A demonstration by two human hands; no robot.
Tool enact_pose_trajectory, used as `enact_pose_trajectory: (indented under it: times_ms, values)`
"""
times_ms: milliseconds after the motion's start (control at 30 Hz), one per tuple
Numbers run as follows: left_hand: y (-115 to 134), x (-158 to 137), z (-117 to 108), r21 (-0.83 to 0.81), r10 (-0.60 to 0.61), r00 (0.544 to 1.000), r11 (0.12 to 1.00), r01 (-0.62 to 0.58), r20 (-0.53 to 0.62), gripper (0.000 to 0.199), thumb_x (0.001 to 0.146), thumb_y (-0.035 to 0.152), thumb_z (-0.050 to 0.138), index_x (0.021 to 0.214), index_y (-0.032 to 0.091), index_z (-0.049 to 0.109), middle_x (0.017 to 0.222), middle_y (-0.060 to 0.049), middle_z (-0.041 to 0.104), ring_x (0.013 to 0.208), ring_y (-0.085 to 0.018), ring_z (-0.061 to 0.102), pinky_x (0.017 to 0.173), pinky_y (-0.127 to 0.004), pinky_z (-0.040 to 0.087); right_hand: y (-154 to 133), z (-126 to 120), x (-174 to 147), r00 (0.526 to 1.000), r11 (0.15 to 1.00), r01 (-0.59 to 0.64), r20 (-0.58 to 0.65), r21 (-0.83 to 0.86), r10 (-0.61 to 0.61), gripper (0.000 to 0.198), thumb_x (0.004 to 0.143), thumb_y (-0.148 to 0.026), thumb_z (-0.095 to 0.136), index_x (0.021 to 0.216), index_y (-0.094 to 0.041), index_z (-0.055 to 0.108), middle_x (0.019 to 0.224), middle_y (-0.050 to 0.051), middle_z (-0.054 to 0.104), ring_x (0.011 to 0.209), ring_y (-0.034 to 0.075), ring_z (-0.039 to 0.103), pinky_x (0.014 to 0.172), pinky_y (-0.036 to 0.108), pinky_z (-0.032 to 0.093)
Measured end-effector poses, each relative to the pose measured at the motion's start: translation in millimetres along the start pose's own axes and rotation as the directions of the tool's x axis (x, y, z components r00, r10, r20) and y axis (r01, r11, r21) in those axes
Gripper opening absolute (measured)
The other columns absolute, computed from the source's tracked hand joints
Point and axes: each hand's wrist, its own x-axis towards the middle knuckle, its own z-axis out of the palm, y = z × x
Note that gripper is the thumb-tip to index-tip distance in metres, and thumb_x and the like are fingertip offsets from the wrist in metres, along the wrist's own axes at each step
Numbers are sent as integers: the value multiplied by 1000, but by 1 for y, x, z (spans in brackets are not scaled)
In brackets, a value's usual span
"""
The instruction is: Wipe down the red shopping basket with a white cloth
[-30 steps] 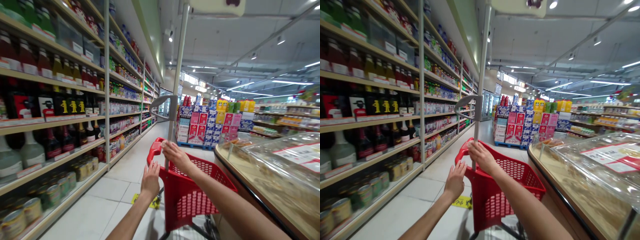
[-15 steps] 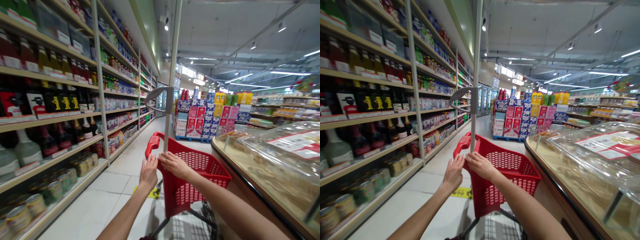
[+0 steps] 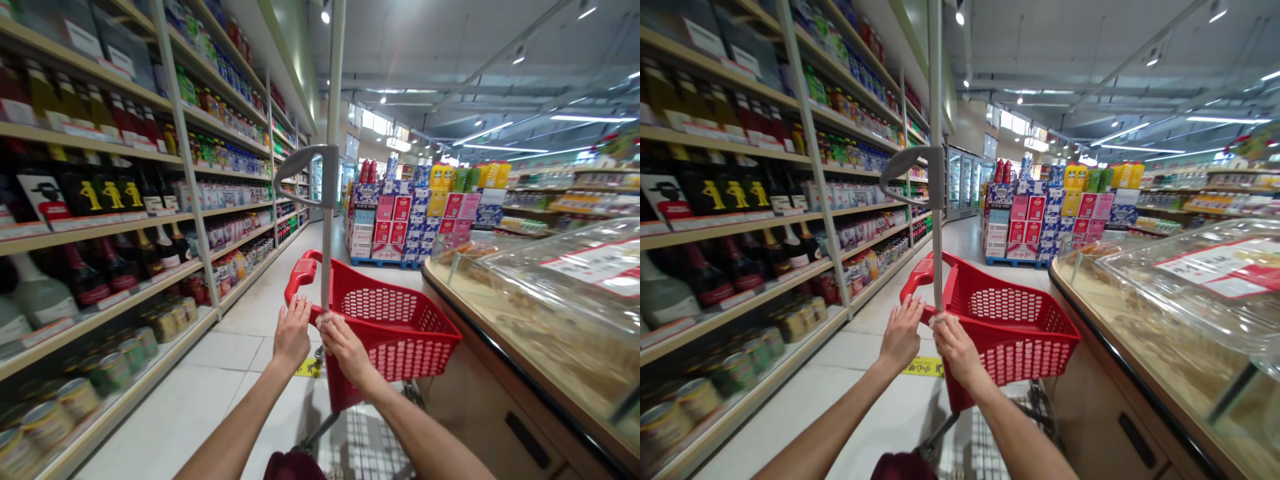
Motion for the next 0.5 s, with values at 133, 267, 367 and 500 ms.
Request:
enact_pose_trajectory:
  times_ms: [133,267,367,500]
  values:
    - [-1,-1,-3,6,4,1000,1000,-4,22,67,61,3,37,127,14,38,138,-5,31,130,-21,20,104,-44,19,-18,13,-31,998,998,28,49,64,-31,27,87,-17,41,108,-20,57,105,6,63,111,17,49,92,36,45]
    - [2,-2,-2,24,-12,1000,1000,12,-18,66,61,4,36,127,14,38,139,-5,29,130,-21,18,105,-45,19,-10,0,-1,988,987,-128,-70,102,136,34,87,-16,40,118,-21,50,119,6,54,120,18,38,100,40,38]
    - [3,-2,-1,32,-20,999,999,21,-29,66,62,4,35,127,13,37,139,-5,29,130,-21,18,105,-45,18,-2,2,-6,983,983,-157,-84,92,165,34,87,-15,39,119,-21,49,121,6,53,122,18,36,102,41,36]
    - [1,-1,0,30,-11,1000,999,12,-22,66,62,5,36,127,14,37,139,-5,29,130,-21,18,106,-47,13,-2,8,-50,997,994,-71,-22,80,73,29,87,-15,39,107,-23,58,105,3,63,113,17,47,93,37,45]
